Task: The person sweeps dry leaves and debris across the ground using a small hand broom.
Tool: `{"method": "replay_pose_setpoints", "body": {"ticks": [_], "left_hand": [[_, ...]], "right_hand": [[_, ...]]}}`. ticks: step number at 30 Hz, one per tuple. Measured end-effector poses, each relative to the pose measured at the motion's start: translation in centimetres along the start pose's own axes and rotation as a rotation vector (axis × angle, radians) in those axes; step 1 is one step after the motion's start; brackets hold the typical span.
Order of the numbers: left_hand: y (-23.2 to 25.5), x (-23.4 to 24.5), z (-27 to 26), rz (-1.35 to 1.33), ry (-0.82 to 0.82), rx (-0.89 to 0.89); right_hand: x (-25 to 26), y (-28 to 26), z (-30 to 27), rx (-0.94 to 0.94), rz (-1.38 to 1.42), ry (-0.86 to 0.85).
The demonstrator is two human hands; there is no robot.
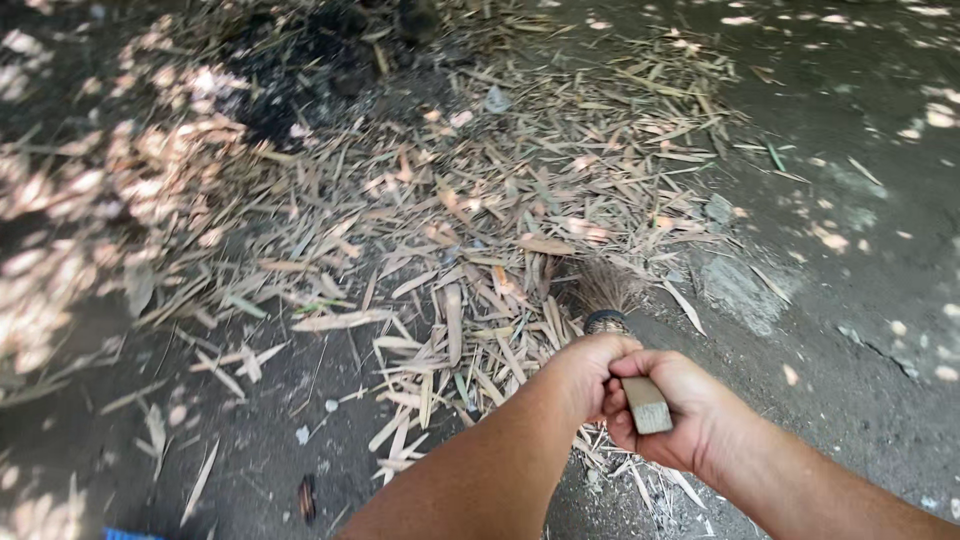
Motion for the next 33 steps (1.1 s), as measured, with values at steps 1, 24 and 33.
{"method": "replay_pose_setpoints", "body": {"ticks": [1, 24, 33], "left_hand": [[0.9, 0.1, 0.1, 0.022, -0.007, 0.005], [4.5, 0.3, 2.0, 0.303, 0.020, 0.077], [4.3, 1.9, 3.1, 0.295, -0.070, 0.038]], "right_hand": [[-0.7, -0.3, 0.0, -0.009, -0.013, -0.010], [-3.5, -2.9, -3.0, 0.035, 0.160, -0.076], [-5.0, -1.8, -1.1, 0.140, 0.162, 0.005]]}}
Point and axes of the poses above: each hand's wrist, its own z-axis towards the middle knuckle, its own x-axis out of the back of the hand, y = z × x, the point moved 10 cm from there along z, towards the middle knuckle, and after that the axes turned 13 degrees about z, right-handed, at the moved point
